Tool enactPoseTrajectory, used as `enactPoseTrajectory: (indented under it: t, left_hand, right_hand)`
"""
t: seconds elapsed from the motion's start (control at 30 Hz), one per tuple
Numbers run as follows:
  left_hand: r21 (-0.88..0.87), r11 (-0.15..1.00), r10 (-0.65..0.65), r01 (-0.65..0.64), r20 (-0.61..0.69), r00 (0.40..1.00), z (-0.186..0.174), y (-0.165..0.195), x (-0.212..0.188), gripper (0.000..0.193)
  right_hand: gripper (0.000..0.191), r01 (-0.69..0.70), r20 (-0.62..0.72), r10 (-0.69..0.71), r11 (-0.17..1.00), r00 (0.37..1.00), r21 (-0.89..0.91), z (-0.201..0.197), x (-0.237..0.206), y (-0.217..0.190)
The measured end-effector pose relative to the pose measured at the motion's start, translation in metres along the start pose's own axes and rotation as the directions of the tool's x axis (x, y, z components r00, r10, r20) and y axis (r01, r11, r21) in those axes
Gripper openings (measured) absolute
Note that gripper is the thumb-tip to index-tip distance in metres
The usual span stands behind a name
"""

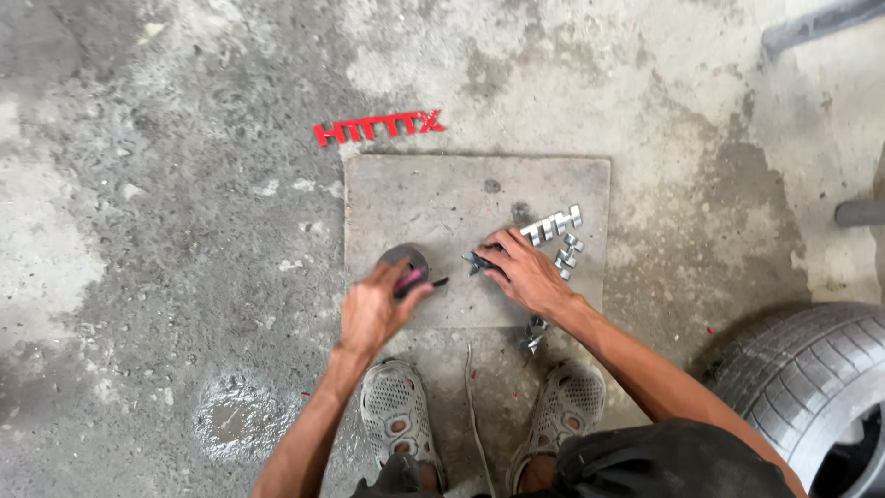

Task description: The person uses a utility knife to cut red plastic letters and then attaches them to a metal frame. They also use the knife to scrape or clean the edges of silver metal letters.

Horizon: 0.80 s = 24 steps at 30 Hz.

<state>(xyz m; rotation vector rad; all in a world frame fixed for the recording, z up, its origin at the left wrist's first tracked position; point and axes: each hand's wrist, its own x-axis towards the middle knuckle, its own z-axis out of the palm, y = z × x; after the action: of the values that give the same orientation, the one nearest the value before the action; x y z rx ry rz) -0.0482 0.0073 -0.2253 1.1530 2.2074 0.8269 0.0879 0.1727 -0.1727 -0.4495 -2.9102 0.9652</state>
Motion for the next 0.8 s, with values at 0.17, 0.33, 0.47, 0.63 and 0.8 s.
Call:
enactPoseTrajectory:
  t: [0.17,0.33,0.47,0.63,0.8]
  left_hand:
    - [0.172,0.979,0.165,-0.113,-0.326,0.931,-0.075,0.002,0.085,0.015]
    - [0.185,0.981,0.094,-0.052,-0.223,0.970,-0.109,0.000,0.161,0.025]
    - [0.221,0.974,0.063,-0.051,-0.050,0.997,-0.089,-0.010,0.188,0.039]
    - [0.272,0.960,0.073,-0.068,-0.010,0.997,-0.069,-0.031,0.203,0.027]
    - [0.050,0.999,-0.005,0.002,0.053,0.999,-0.064,-0.053,0.190,0.017]
  right_hand:
    - [0.031,-0.042,0.094,0.044,0.999,0.995,-0.023,-0.018,0.016,-0.022]
    - [0.035,-0.007,0.135,0.011,0.999,0.991,-0.032,-0.028,0.034,-0.033]
    - [0.034,-0.017,0.155,0.026,0.998,0.988,-0.058,-0.022,0.036,-0.016]
    - [0.038,0.068,0.143,-0.040,0.978,0.989,-0.199,0.002,0.022,0.020]
    - [0.041,0.119,0.016,-0.118,0.987,0.993,-0.106,0.025,0.003,0.049]
